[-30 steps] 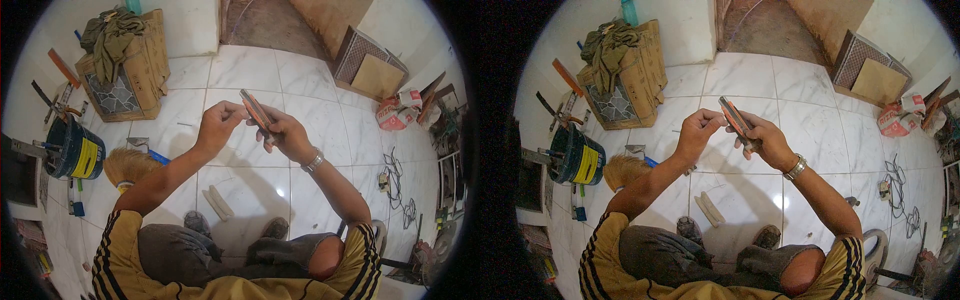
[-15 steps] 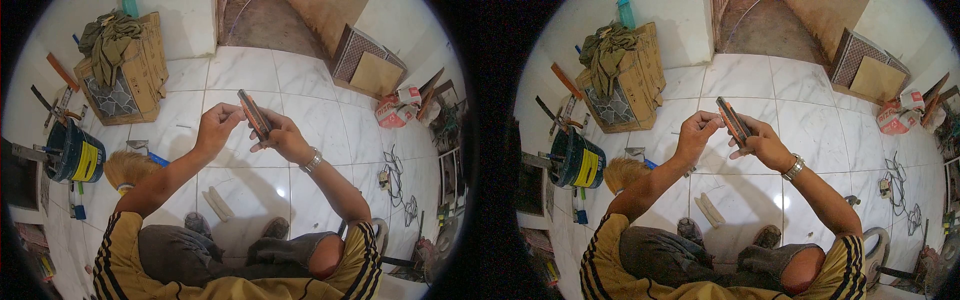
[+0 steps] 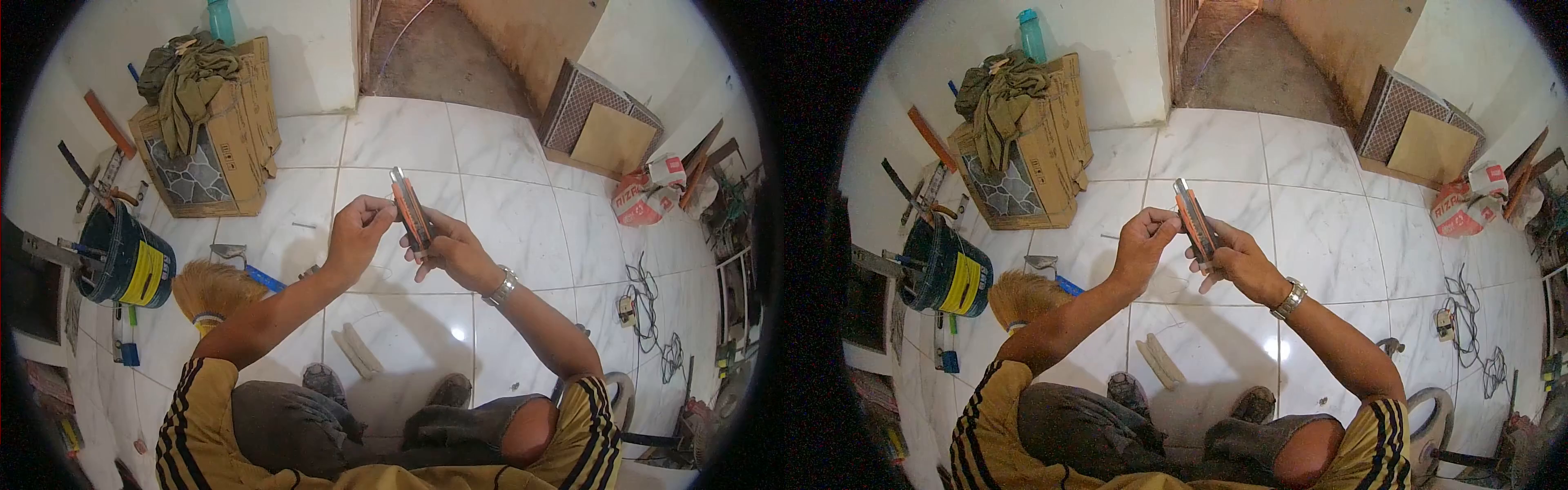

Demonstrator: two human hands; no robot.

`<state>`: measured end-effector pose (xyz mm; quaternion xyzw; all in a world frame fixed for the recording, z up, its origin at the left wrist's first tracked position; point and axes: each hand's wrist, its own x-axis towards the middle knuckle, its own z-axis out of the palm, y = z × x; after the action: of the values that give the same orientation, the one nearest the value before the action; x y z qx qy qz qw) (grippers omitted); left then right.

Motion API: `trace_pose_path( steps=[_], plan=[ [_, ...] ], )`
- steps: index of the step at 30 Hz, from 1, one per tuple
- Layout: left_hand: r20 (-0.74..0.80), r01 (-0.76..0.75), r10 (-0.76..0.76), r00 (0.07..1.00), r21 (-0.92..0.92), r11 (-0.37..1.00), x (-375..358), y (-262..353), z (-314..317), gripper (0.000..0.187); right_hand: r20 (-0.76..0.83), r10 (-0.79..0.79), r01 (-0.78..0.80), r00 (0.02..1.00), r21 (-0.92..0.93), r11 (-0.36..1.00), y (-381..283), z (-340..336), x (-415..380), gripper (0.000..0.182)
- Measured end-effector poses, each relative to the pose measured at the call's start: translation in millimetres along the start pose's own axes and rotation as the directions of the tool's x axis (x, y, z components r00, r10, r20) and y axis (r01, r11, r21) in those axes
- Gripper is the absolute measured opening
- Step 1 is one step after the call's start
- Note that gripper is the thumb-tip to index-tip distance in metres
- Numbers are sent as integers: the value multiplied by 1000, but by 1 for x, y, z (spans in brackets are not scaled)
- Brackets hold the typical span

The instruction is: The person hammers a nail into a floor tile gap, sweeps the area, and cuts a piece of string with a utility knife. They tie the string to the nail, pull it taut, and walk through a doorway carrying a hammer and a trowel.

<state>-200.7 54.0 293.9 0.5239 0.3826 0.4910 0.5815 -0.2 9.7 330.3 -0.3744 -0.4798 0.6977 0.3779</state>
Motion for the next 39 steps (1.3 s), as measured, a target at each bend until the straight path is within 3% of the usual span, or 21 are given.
trace_pose_path(
  steps=[7, 10, 13, 16, 19, 24, 27, 30, 33, 36, 39],
  plan=[
    [6, 79, -79, 997, -24, 997, -5, 3, 0, 21, 19, 42, -38, 999, -178, 983, -12, -7, -2, 72],
    [18, 62, -61, 998, -60, 996, -5, -1, 1, 19, 20, 15, -13, 1000, -106, 994, -7, -15, -2, 59],
    [30, 65, -63, 998, -79, 995, -3, -10, -2, 19, 186, 132, -95, 974, -194, 976, -9, -28, -2, 48],
    [37, 90, -86, 996, -104, 990, -3, -7, -1, 17, 50, 47, -43, 998, -80, 996, 14, -20, 0, 48],
    [35, 127, -123, 992, -173, 977, -5, 0, 3, 17, 56, 59, -63, 997, 82, 995, 8, -21, 3, 45],
    [8, 138, -138, 990, -130, 982, -3, -2, -2, 19, 3, 24, -24, 1000, 111, 993, -2, -13, 1, 54],
    [-3, 86, -87, 996, -155, 984, -5, 0, -1, 18, 28, 7, -8, 1000, 46, 999, -5, -3, 0, 61],
    [45, -110, 109, 993, 20, 994, -7, -7, 2, 18, 42, -30, 29, 999, 19, 999, -5, -1, -1, 65],
    [138, -114, 93, 986, 152, 982, -15, -5, 4, 16, 64, -57, 57, 996, 1, 998, -3, -2, 3, 68],
    [197, -289, 237, 951, 302, 909, -15, -2, 10, 14, 70, -85, 84, 994, 16, 996, 1, -1, 4, 70],
    [224, -279, 219, 950, 286, 917, -18, 10, 14, 13, 54, -105, 105, 993, -5, 994, 1, 2, 4, 68]
  ],
)
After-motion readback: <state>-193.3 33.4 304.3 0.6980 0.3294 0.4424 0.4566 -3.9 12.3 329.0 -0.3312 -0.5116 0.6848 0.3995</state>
